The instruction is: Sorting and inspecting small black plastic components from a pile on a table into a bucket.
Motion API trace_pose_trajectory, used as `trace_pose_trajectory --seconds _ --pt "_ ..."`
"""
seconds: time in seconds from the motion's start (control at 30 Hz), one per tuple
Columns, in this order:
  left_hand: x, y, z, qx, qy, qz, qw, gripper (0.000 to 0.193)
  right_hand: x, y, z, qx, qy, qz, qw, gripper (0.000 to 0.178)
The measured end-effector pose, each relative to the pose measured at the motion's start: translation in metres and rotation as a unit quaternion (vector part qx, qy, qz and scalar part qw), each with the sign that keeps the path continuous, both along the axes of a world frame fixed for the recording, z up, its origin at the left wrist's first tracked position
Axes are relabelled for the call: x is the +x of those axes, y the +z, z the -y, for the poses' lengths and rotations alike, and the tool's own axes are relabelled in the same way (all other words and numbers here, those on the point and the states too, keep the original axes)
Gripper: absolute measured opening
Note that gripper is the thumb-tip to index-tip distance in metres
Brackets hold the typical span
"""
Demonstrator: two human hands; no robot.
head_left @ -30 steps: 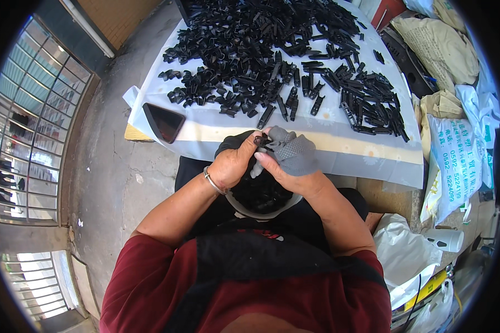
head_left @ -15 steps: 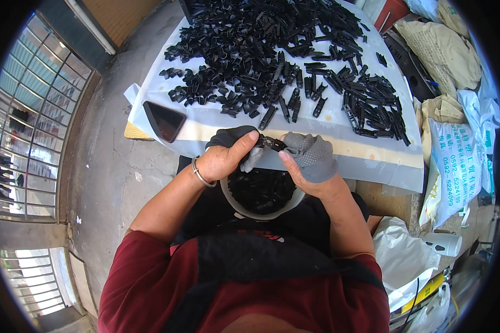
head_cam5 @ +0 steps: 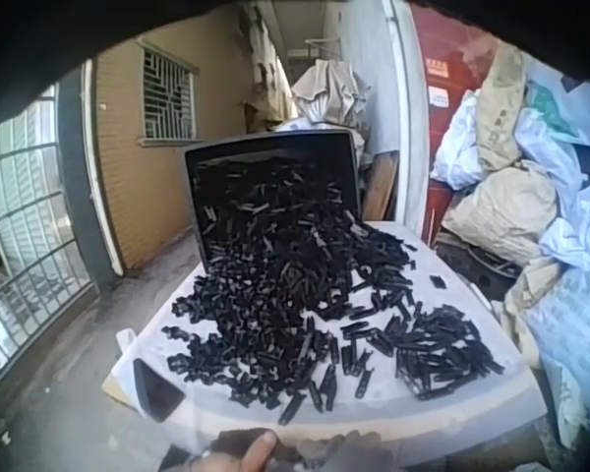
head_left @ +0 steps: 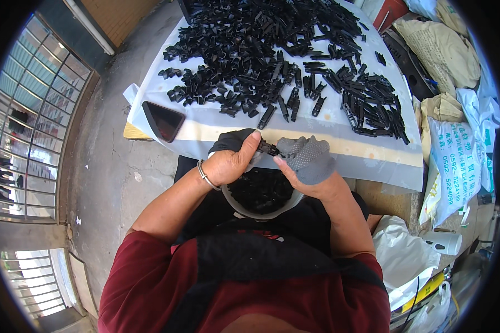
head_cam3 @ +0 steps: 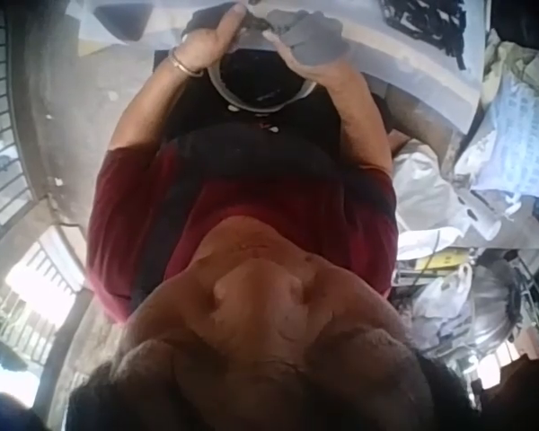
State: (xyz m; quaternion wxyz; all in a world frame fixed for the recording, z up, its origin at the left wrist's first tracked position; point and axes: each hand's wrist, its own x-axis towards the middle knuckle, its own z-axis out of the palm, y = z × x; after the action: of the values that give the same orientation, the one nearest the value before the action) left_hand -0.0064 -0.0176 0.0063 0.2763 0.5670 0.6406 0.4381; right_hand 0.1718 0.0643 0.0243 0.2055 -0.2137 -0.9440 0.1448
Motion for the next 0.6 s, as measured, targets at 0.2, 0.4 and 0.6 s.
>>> trace_pose_trajectory --seconds 0.2,0.4,0.6 --pt "-0.01 0.02 -0.002 -0.051 -0.032 0.024 0.998 0.042 0.004 -0.012 -0.005 -0.05 -0.007 -0.063 0.997 0.024" --pt "-0.012 0.024 -0.002 -0.048 -0.058 -0.018 0.997 0.041 -0.002 -0.015 -0.004 0.037 0.01 -0.136 0.99 0.021" --pt "0.006 0.017 0.001 -0.017 -0.026 -0.123 0.992 0.032 -0.017 -0.012 0.015 0.14 -0.051 0.076 0.986 0.028"
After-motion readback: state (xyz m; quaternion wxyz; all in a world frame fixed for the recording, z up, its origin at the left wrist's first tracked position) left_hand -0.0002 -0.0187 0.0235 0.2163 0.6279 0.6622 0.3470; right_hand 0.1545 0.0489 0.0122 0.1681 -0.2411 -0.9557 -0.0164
